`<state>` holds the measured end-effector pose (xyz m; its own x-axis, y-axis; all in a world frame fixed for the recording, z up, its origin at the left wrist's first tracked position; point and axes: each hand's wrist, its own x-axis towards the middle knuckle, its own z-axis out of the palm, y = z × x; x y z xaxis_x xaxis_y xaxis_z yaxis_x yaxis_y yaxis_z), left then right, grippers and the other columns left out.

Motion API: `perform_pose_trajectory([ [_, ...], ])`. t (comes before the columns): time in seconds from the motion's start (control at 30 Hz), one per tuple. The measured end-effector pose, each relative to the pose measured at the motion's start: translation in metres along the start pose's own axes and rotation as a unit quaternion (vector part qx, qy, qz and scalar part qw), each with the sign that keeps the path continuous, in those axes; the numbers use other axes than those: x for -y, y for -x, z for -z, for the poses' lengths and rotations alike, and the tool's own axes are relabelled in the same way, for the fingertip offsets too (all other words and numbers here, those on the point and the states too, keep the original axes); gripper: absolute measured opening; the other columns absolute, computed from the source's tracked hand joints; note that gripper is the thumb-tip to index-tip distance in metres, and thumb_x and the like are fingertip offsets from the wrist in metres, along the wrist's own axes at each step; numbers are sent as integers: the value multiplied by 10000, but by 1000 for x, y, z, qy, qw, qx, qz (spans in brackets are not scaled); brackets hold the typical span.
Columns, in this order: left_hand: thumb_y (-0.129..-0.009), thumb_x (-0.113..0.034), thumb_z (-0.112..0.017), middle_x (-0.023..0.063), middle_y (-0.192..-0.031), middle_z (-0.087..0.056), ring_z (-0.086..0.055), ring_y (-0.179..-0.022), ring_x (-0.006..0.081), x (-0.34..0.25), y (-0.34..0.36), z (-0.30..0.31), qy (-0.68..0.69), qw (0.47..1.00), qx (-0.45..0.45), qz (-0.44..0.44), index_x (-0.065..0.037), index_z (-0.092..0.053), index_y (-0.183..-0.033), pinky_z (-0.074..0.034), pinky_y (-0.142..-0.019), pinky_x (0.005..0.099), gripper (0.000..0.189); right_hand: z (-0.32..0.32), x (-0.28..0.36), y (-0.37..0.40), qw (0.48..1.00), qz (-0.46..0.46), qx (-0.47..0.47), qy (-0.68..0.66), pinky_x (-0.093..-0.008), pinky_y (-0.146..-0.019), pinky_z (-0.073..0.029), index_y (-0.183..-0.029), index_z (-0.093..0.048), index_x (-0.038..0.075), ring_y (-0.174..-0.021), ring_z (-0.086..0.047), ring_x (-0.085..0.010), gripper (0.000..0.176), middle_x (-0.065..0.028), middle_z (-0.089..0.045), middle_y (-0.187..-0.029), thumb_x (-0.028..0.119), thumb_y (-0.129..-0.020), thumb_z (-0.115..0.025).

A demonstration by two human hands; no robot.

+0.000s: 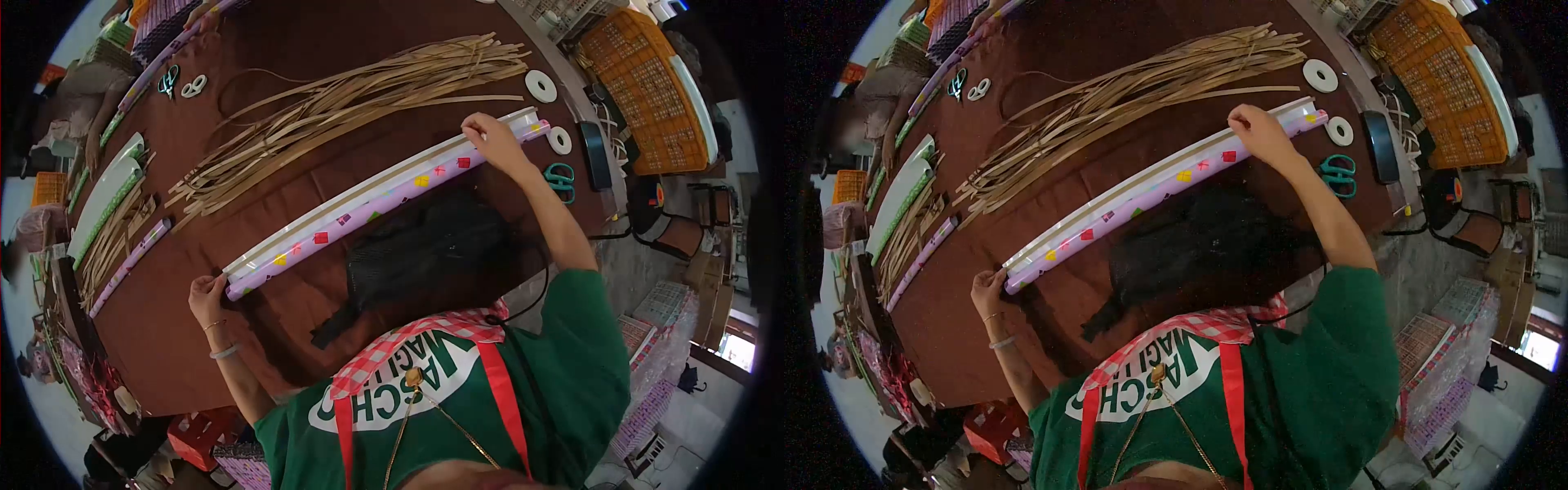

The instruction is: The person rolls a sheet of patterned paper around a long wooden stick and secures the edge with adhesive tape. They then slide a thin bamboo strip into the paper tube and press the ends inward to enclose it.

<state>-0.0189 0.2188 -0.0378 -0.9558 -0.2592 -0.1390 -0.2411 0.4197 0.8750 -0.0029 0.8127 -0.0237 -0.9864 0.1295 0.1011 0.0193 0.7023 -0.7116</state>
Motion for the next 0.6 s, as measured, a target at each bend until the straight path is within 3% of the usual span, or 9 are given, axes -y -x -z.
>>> perform_pose_trajectory([
  [0.03, -697, -65, -747, 76, -776, -633, -587, -695, 93, 0, 0, 0, 2, 1000, -4, 3, 12, -538, -842, -468, -630, 191, 265, 0, -5, -2, 1000, -22, 7, 13, -332, -652, -447, -865, -542, 8, -723, -561, -251, 123, -130, -580, -801, 121, -817, -552],
  [0.13, -697, -61, -744, 80, -776, -634, -591, -698, 98, -9, 4, -3, -2, 1000, -1, 9, 14, -537, -844, -475, -641, 195, 265, 11, -43, -9, 998, -2, -44, 49, -333, -625, -438, -860, -540, 8, -671, -549, -255, 124, -123, -574, -770, 127, -827, -524],
  [0.23, -696, -57, -743, 83, -780, -635, -590, -695, 96, -5, 2, 0, -25, 1000, -1, 4, 17, -539, -835, -475, -638, 195, 258, 44, -59, -11, 990, -105, -39, 83, -336, -644, -444, -881, -549, 27, -697, -564, -264, 129, -120, -588, -782, 141, -833, -515],
  [0.33, -686, -70, -753, 83, -777, -638, -591, -690, 95, -6, 2, -2, 18, 1000, 0, 13, 18, -545, -827, -474, -634, 199, 267, 71, -101, -15, 983, -108, -105, 103, -336, -694, -456, -928, -568, 67, -767, -591, -271, 163, -102, -612, -835, 193, -839, -517],
  [0.47, -679, -88, -759, 85, -759, -639, -591, -686, 100, 5, -4, 1, -24, 999, -14, 33, 27, -552, -818, -473, -621, 205, 275, 100, -136, -31, 966, -221, -65, 117, -354, -732, -450, -921, -574, 59, -843, -590, -274, 240, -122, -609, -899, 277, -846, -505],
  [0.53, -676, -119, -760, 76, -733, -639, -589, -678, 105, 12, -6, 2, -5, 1000, -11, -5, 34, -563, -817, -469, -599, 214, 287, 107, -115, -37, 955, -277, -14, 103, -365, -740, -449, -933, -575, 52, -868, -585, -291, 273, -138, -610, -934, 299, -841, -505],
  [0.57, -671, -157, -758, 70, -716, -635, -587, -674, 101, -9, 2, -3, -115, 993, -39, -5, 31, -578, -801, -466, -594, 224, 291, 105, -141, -39, 960, -203, -55, 187, -383, -733, -450, -937, -574, 37, -858, -579, -331, 278, -164, -611, -898, 288, -840, -503],
  [0.6, -665, -177, -762, 70, -712, -636, -587, -671, 102, -3, 0, -3, -103, 994, -31, 4, 25, -583, -794, -466, -599, 230, 299, 104, -122, -33, 951, -142, -80, 263, -402, -730, -448, -935, -571, 24, -854, -567, -366, 265, -196, -602, -879, 263, -856, -487],
])
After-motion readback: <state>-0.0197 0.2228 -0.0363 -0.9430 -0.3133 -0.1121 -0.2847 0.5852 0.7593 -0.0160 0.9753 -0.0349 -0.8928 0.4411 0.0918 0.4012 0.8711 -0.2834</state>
